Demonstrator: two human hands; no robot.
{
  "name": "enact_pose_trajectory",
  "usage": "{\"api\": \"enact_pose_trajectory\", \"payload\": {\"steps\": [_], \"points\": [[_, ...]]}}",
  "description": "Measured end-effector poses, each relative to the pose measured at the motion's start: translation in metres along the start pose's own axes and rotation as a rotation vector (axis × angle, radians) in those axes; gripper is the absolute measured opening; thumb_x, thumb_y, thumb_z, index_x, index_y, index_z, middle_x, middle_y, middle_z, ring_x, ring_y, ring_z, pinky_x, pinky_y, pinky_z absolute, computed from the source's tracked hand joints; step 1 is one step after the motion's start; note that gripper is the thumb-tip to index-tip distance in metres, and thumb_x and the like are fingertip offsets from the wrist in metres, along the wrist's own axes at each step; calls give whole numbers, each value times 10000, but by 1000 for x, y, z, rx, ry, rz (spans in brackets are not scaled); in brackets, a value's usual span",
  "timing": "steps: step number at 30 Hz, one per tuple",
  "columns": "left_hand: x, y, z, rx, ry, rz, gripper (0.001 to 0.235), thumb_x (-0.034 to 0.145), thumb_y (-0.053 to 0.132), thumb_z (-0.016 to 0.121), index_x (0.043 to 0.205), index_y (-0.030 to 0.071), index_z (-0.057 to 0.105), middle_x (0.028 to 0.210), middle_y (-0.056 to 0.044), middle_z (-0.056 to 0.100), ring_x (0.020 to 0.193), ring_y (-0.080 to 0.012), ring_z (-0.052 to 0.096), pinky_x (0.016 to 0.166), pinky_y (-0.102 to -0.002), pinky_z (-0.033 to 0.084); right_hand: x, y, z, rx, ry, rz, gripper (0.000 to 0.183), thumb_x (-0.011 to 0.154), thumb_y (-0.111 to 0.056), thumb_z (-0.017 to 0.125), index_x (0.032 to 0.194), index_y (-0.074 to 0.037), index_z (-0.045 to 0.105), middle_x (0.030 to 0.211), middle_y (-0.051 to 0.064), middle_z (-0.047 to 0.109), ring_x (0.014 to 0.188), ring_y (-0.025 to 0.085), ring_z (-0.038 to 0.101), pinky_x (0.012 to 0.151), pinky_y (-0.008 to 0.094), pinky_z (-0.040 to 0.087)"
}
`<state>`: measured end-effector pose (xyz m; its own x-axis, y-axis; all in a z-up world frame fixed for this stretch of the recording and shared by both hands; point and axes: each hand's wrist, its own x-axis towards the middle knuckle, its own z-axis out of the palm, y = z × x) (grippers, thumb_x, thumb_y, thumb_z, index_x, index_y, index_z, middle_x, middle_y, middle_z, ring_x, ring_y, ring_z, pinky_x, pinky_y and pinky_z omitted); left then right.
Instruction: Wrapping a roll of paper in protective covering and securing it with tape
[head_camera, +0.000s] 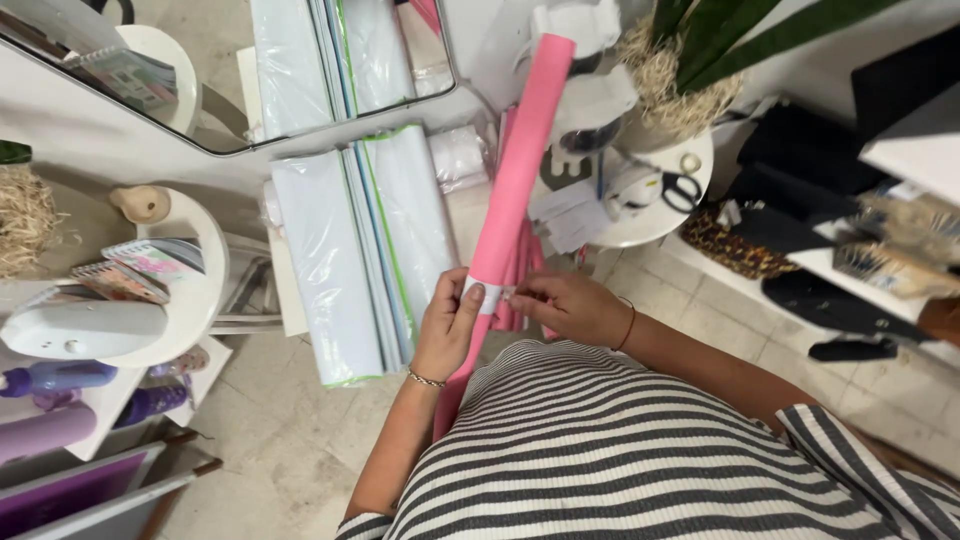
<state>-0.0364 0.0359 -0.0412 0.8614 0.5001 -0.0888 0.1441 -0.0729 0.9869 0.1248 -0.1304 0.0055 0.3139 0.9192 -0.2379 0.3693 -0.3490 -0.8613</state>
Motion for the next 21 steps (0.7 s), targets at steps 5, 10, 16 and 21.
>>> {"api": "enact_pose_trajectory", "payload": {"steps": [5,10,16,21], "points": [[25,29,68,-175,-107,-98,378,1074,359,456,1288,85,605,957,-207,684,872,-317,708,777,-442,581,-6,25,-48,-8,6,-86,358,1030,-414,578,1011,-76,694,963,130,684,937,298,691,806,407,562],[35,57,108,180,-207,-229,680,1021,604,388,1427,82,547,1287,-297,642,1251,-492,574,1066,-573,439,-21,76,-78,-80,28,-195,345,1051,-363,577,907,-60,658,958,123,665,897,310,687,771,395,553],[26,45,139,5,-17,-145,704,747,377,881,1339,91,629,996,-147,673,979,-264,610,845,-392,519,-33,83,-98,89,-101,-420,206,1003,-248,660,1020,-46,694,986,124,661,948,324,681,792,439,550],[19,27,142,-338,70,-13,423,905,113,714,1261,-74,583,812,-153,638,576,-187,694,567,-311,601,-27,120,-100,11,-171,-384,258,1053,-233,541,1067,-15,679,941,120,654,843,290,669,714,391,564]]}}
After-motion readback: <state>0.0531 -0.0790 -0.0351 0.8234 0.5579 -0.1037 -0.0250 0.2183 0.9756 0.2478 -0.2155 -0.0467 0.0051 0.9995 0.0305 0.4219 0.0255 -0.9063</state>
